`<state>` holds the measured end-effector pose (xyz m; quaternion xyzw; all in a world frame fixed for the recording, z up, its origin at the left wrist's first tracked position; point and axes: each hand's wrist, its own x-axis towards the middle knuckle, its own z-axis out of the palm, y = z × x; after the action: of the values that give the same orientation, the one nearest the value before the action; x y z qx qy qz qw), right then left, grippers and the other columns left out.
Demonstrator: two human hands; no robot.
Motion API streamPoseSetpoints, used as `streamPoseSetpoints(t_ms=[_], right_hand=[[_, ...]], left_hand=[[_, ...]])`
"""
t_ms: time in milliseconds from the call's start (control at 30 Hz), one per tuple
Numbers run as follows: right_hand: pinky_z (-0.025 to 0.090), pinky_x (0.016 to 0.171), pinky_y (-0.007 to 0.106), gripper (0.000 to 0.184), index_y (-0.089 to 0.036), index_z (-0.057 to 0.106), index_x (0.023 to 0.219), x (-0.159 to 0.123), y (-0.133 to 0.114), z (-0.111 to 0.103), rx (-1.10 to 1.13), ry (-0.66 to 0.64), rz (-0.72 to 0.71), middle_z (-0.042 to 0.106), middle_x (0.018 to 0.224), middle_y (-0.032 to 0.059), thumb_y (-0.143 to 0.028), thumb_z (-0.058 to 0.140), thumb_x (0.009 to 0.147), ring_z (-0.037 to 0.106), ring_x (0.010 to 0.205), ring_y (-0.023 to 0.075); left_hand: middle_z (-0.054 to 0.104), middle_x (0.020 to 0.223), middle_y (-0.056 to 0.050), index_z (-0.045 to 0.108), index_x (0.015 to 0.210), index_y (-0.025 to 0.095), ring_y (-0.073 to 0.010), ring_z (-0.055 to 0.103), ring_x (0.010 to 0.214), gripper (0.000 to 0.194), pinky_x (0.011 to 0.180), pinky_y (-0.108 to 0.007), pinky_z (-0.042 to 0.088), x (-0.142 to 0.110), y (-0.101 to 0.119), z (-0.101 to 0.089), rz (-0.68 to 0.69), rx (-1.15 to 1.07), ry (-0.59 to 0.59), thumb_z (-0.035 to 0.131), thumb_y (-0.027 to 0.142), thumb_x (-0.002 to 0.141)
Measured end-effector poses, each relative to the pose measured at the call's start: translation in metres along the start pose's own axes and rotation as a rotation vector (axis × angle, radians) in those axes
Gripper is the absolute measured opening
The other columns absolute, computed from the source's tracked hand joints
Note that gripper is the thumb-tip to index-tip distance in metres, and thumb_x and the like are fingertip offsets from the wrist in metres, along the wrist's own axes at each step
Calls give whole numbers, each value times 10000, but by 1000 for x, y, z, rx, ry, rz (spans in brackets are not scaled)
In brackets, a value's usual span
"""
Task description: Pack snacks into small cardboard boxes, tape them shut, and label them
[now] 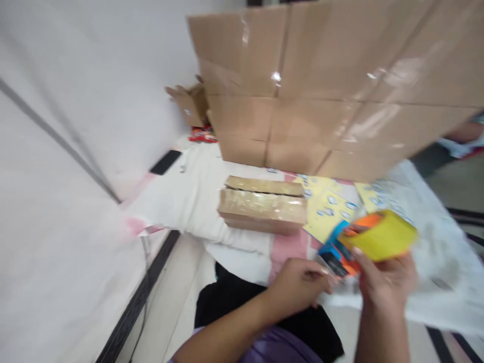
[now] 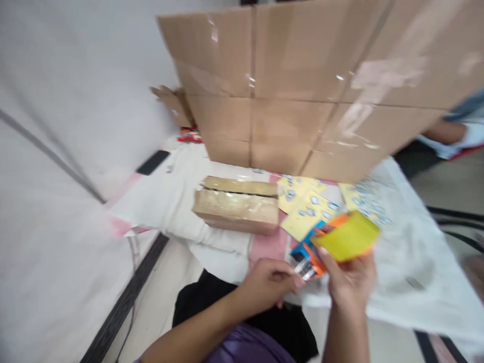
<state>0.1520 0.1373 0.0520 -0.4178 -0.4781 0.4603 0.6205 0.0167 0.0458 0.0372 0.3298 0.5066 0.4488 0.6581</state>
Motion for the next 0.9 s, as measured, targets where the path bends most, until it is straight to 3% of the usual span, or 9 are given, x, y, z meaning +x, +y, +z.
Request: streamPoseSetpoints(t_ms=[133, 300, 533, 700, 800, 900], right_hand=[[632, 756, 349, 532, -171, 671, 1119, -2, 2, -10, -92, 14, -35, 776, 977, 85, -240, 905, 647, 760, 843, 233], [637, 739, 366, 506, -171, 671, 1162, -1, -17, 3, -138, -2, -124, 778, 996, 94, -293, 876, 716, 767, 827, 236], [634, 730, 361, 481, -157, 672, 1141, 2, -25, 11, -141, 103, -156, 769, 930, 65, -338, 855, 735, 761, 800, 227], [625, 734, 343, 449, -160, 685, 1122, -6, -33, 12, -145, 138, -195, 761, 976, 68, -327, 857, 742, 749, 821, 210], [627, 729, 346, 416, -175, 676, 1126, -14, -39, 15, -158, 106, -177, 754, 898, 53, -366, 819, 786, 744, 809, 208], [629, 725, 396, 397, -204, 674, 1019, -21, -40, 15, -87, 5, -109, 722, 801, 51, -529, 760, 810, 744, 807, 252]], left_hand=[[692, 743, -35, 782, 895, 111, -45, 449, 449, 385, 409, -173, 380, -7, 1, -3, 21, -28, -51, 706, 483, 835], [631, 687, -11, 747, 856, 121, -54, 455, 485, 365, 430, -165, 371, -18, 3, 0, 64, 34, -45, 663, 475, 881], [548, 596, 13, 707, 741, 136, -65, 408, 505, 339, 461, -182, 294, -24, 7, 6, 80, 134, -28, 608, 415, 907], [652, 692, -11, 759, 798, 146, -92, 459, 602, 293, 562, -214, 346, -30, -1, 9, 148, 187, -6, 604, 358, 929], [695, 724, -26, 778, 831, 154, -108, 489, 606, 272, 582, -232, 381, -26, -7, 9, 158, 208, -16, 611, 346, 928], [694, 717, -30, 768, 793, 176, -129, 545, 645, 281, 628, -244, 430, -19, -15, 8, 288, 375, -27, 593, 333, 947]])
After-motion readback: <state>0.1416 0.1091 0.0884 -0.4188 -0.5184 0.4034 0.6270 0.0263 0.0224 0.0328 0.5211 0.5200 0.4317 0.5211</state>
